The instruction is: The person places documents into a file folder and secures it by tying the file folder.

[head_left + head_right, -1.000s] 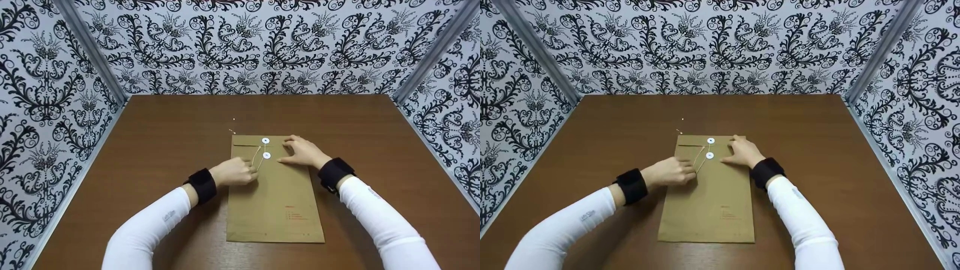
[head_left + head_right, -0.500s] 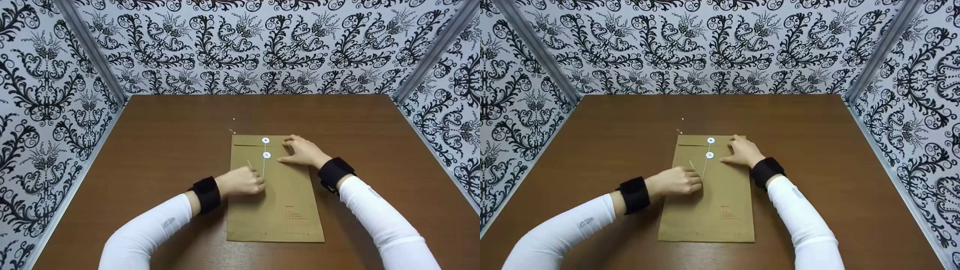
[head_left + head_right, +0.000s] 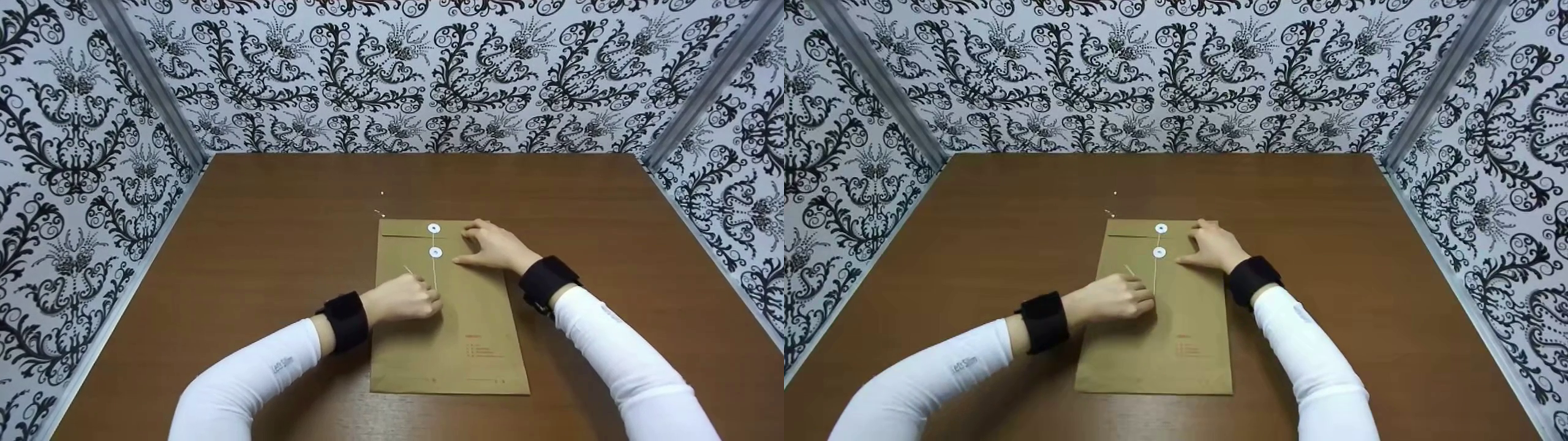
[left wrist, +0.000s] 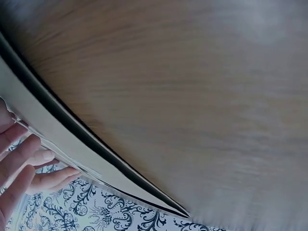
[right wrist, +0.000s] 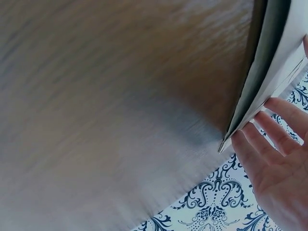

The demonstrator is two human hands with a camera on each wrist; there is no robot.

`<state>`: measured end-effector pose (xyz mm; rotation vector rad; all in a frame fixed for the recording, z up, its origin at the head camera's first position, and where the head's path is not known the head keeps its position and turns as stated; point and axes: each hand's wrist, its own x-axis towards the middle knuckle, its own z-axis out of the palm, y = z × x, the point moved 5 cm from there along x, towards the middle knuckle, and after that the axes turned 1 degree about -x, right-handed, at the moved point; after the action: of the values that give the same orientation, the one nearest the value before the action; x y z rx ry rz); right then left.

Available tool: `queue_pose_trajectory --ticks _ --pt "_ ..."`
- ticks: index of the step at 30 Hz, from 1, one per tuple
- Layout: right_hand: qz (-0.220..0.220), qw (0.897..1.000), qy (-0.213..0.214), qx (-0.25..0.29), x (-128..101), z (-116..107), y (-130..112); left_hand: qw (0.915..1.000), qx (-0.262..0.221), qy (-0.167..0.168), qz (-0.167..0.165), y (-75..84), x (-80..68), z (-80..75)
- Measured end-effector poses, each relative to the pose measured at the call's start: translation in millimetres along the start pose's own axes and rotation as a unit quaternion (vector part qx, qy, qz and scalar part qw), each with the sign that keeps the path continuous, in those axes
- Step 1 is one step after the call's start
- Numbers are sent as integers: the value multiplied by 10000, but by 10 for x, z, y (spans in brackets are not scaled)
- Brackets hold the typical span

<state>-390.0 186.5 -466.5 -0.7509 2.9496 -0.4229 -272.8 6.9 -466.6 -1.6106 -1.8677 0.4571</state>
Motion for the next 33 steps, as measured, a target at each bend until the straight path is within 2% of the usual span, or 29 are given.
queue_pose_trajectory --ticks 6,13,16,20,23,26,30,33 --pt "4 10000 -59 -13 18 -22 -11 9999 -48 54 -157 -14 -15 -1" --pt "207 9992 -91 -319 8 -39 -16 9993 -57 137 -350 -68 -67 -62" --pt "192 9992 27 -342 1 -60 -19 9976 -233 192 -617 -149 -111 -64" --pt "93 9991 312 -286 -39 -116 -8 9919 -582 79 -1127 -320 -213 -50" --pt "-18 9977 626 -248 -87 -172 20 9829 -894 57 -1610 -488 -330 -24" --pt "-157 9947 968 -296 -137 -224 65 9682 -1251 144 -2162 -665 -488 29" --pt "-267 9891 1364 -483 -202 -286 159 9431 -1560 124 -2933 -897 -731 129" --pt "-215 9860 1529 -631 -244 -332 256 9192 -1748 -99 -3528 -1061 -922 199"
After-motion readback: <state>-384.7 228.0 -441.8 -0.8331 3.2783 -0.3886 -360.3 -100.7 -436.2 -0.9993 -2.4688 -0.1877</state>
